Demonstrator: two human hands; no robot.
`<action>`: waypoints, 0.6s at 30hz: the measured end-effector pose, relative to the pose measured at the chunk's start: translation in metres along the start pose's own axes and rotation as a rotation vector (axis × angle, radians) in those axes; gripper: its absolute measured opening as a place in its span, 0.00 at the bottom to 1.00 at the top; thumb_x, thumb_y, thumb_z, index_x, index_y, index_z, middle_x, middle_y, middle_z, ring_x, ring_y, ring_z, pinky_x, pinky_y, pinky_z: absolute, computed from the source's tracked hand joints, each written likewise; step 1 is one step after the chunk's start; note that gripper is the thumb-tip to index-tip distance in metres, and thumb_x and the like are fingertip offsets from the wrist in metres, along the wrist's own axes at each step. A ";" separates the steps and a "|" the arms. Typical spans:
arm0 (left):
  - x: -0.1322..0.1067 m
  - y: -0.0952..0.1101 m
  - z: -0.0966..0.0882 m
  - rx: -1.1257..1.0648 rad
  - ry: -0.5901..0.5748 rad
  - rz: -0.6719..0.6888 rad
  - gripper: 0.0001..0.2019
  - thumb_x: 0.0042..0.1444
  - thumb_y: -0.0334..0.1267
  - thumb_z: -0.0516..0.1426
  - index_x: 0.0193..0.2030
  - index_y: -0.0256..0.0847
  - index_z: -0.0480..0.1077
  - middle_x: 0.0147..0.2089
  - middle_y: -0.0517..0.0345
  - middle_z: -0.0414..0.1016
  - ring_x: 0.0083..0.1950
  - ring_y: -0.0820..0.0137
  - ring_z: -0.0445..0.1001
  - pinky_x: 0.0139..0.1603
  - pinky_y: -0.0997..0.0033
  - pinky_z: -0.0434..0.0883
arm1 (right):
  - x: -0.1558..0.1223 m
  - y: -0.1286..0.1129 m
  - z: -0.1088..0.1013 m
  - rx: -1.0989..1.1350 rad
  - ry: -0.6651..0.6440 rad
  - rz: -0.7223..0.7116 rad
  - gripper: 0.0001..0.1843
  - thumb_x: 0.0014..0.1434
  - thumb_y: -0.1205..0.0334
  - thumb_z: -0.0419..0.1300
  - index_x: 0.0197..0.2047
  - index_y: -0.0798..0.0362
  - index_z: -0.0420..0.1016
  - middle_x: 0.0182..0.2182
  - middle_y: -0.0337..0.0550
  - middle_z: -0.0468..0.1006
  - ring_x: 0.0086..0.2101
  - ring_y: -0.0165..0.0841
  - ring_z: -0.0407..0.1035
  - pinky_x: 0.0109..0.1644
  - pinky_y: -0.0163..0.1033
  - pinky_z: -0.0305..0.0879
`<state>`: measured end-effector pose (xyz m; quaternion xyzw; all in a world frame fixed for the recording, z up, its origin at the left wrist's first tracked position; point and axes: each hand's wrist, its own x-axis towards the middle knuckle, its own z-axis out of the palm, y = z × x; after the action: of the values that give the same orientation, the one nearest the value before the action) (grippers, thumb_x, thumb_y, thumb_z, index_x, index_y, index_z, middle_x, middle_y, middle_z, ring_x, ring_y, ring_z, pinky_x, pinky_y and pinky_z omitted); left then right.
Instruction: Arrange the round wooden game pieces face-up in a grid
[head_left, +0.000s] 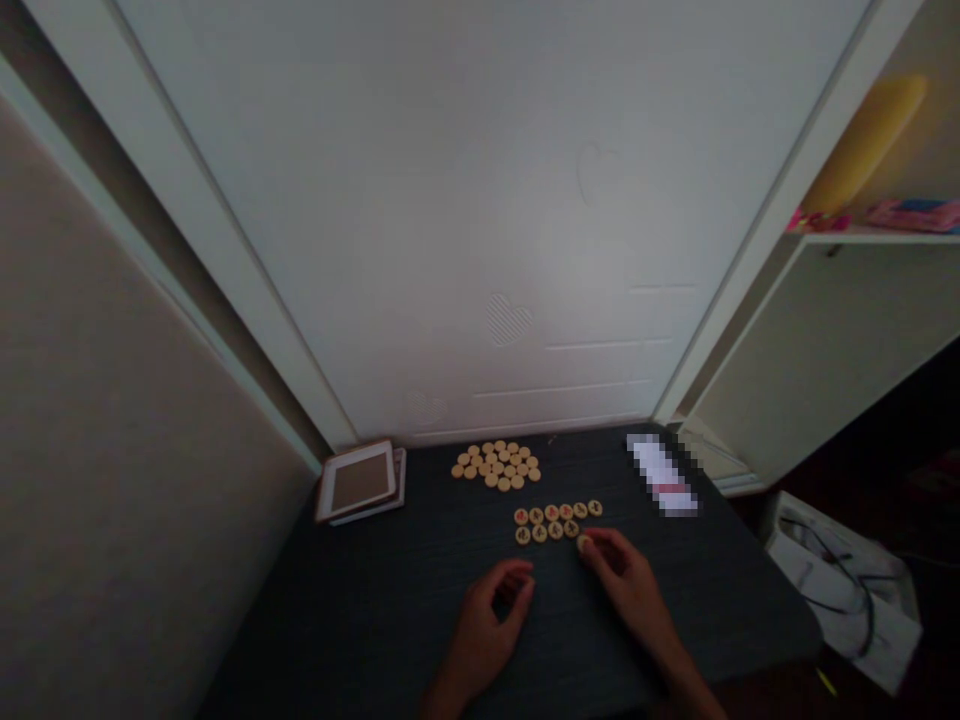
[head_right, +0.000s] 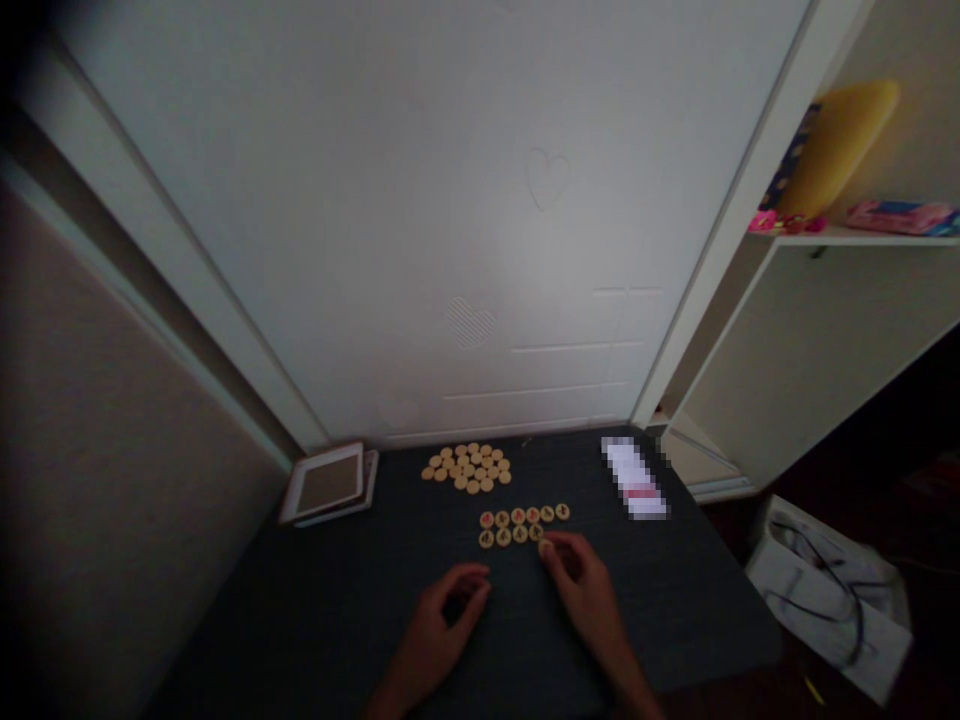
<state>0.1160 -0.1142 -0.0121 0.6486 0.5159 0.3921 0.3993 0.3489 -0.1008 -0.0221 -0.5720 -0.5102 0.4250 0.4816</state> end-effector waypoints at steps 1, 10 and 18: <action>0.000 0.000 0.000 0.006 0.004 0.001 0.10 0.63 0.44 0.59 0.47 0.47 0.77 0.39 0.57 0.83 0.40 0.64 0.81 0.46 0.67 0.76 | 0.005 0.002 -0.009 -0.024 0.033 -0.005 0.22 0.59 0.42 0.64 0.47 0.50 0.79 0.42 0.48 0.84 0.43 0.43 0.79 0.49 0.43 0.74; 0.002 0.005 -0.002 0.013 -0.005 -0.023 0.12 0.62 0.48 0.59 0.46 0.45 0.79 0.39 0.55 0.84 0.40 0.63 0.81 0.46 0.66 0.77 | 0.032 0.005 -0.021 -0.272 0.095 -0.037 0.20 0.56 0.42 0.64 0.40 0.50 0.82 0.34 0.46 0.85 0.35 0.42 0.80 0.41 0.43 0.75; 0.001 -0.001 -0.001 0.003 -0.015 -0.040 0.12 0.62 0.48 0.59 0.45 0.47 0.79 0.40 0.55 0.84 0.41 0.61 0.81 0.47 0.65 0.76 | 0.036 0.008 -0.012 -0.417 0.171 -0.102 0.19 0.56 0.42 0.63 0.35 0.50 0.82 0.30 0.45 0.84 0.27 0.39 0.76 0.33 0.40 0.71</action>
<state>0.1148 -0.1125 -0.0126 0.6419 0.5263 0.3782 0.4098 0.3660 -0.0662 -0.0273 -0.6667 -0.5725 0.2354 0.4151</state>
